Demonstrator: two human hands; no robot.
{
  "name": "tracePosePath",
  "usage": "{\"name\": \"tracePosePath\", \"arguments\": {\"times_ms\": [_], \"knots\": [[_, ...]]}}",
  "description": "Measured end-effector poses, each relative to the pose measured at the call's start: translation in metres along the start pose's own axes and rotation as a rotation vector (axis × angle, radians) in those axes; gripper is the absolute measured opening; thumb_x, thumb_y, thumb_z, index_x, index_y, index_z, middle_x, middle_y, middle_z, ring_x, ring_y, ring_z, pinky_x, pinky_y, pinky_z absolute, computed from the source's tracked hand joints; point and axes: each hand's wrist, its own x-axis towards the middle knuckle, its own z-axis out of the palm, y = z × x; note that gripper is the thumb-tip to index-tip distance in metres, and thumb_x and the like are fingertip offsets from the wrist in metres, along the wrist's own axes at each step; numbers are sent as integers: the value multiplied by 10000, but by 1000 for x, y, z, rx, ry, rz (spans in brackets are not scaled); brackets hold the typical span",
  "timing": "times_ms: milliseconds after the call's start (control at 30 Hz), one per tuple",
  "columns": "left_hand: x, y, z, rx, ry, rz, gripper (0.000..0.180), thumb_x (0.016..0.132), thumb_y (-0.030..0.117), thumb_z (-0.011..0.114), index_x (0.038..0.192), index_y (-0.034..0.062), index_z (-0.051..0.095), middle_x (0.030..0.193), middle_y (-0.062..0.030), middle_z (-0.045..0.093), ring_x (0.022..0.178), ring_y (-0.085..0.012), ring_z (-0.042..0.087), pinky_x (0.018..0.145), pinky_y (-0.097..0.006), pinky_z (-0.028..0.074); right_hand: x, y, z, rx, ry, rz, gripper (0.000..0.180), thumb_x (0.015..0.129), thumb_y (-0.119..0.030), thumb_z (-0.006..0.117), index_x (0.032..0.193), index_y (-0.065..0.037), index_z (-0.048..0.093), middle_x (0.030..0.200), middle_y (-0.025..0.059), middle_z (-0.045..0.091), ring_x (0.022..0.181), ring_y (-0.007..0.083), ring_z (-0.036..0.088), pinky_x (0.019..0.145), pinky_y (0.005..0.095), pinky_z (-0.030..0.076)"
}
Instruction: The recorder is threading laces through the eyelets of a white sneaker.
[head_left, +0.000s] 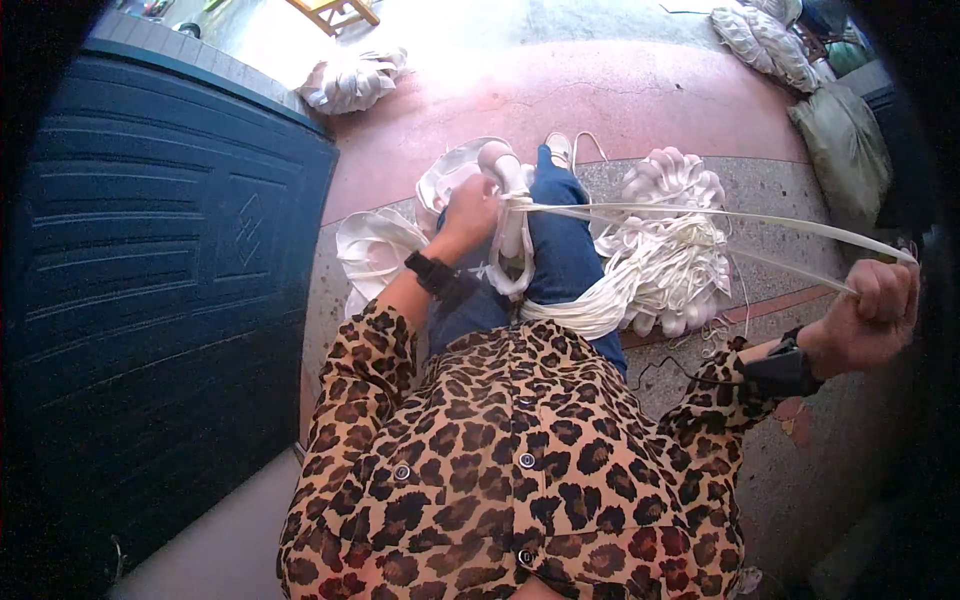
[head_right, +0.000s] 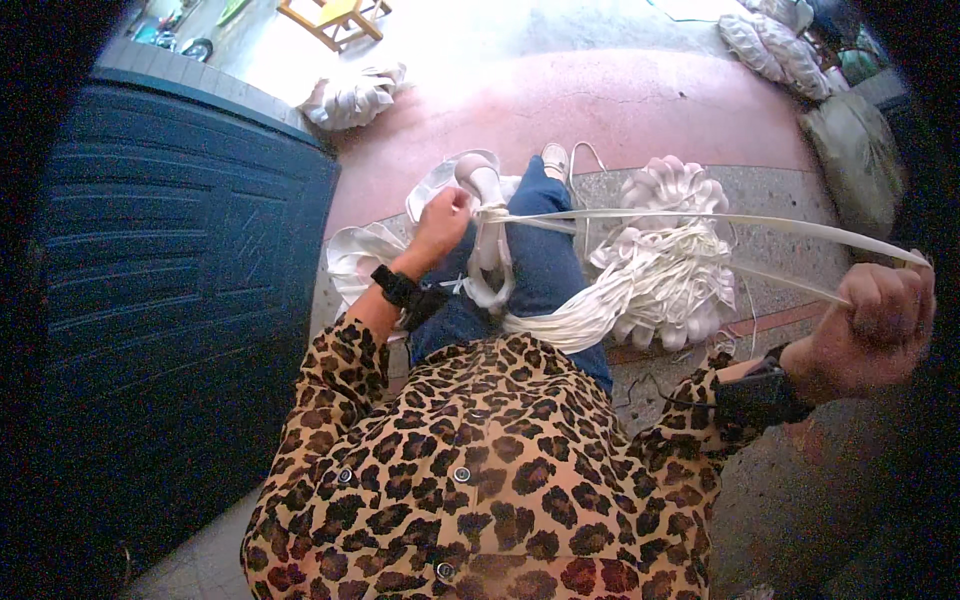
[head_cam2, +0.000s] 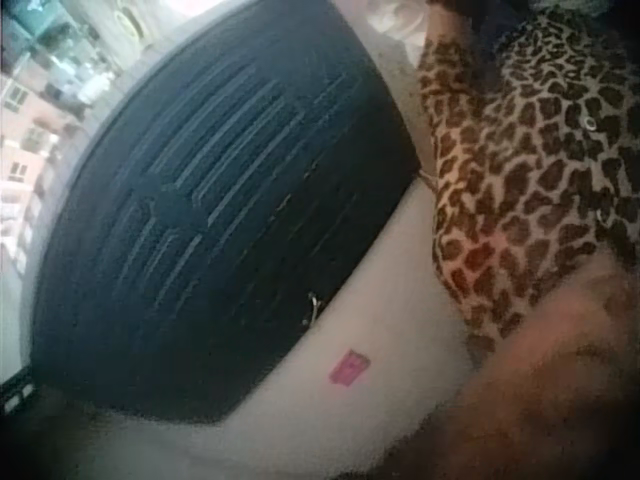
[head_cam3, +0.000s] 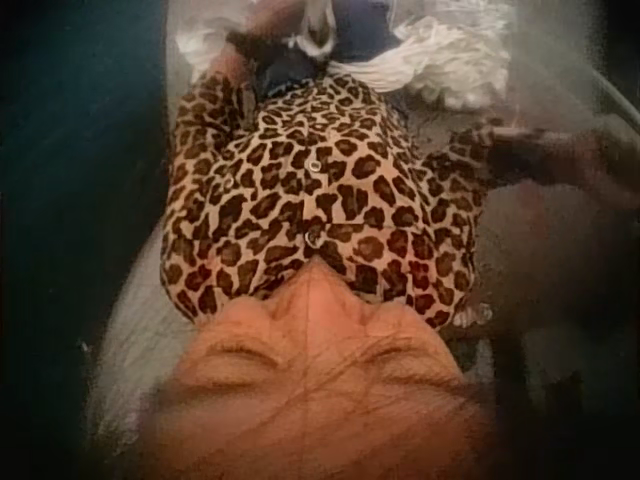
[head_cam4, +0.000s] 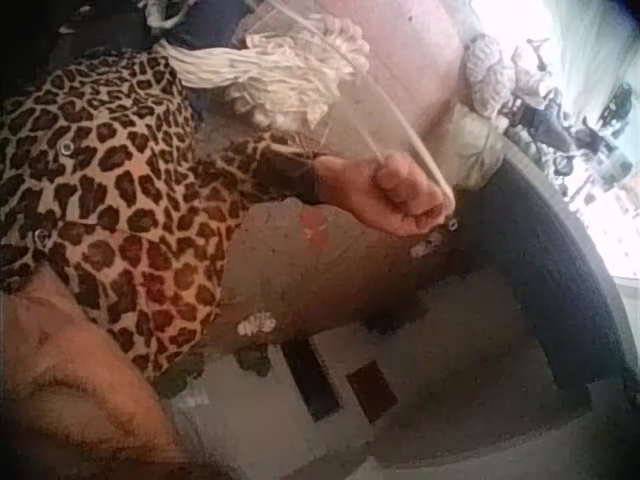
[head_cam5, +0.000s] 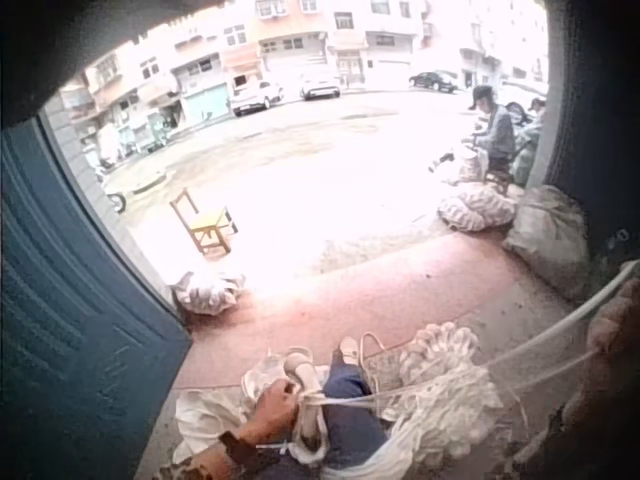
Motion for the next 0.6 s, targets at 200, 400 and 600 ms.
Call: {"name": "tracePosePath", "arguments": {"times_ms": [200,400,600], "knots": [[42,22,4,170,-226,269,248,901,125,550,1066,22,703,991,-246,698,945,-409,676,859,-454,526,6,4,24,84,-82,0,279,1029,-104,392,755,-145,369,583,-68,336,439,27,257,390,225,208],[65,12,7,284,-447,280,252,939,151,564,1090,3,700,1055,-237,697,993,-404,664,880,-447,516,18,9,49,194,-125,-1,282,1032,-125,398,752,-144,374,619,-63,349,467,44,278,408,234,222],[64,12,-1,321,-475,322,237,933,148,572,1087,16,694,1036,-235,695,950,-406,665,840,-446,515,46,24,70,414,-124,-30,287,1036,-145,403,749,-143,380,656,-58,362,494,61,299,427,243,236]]}}
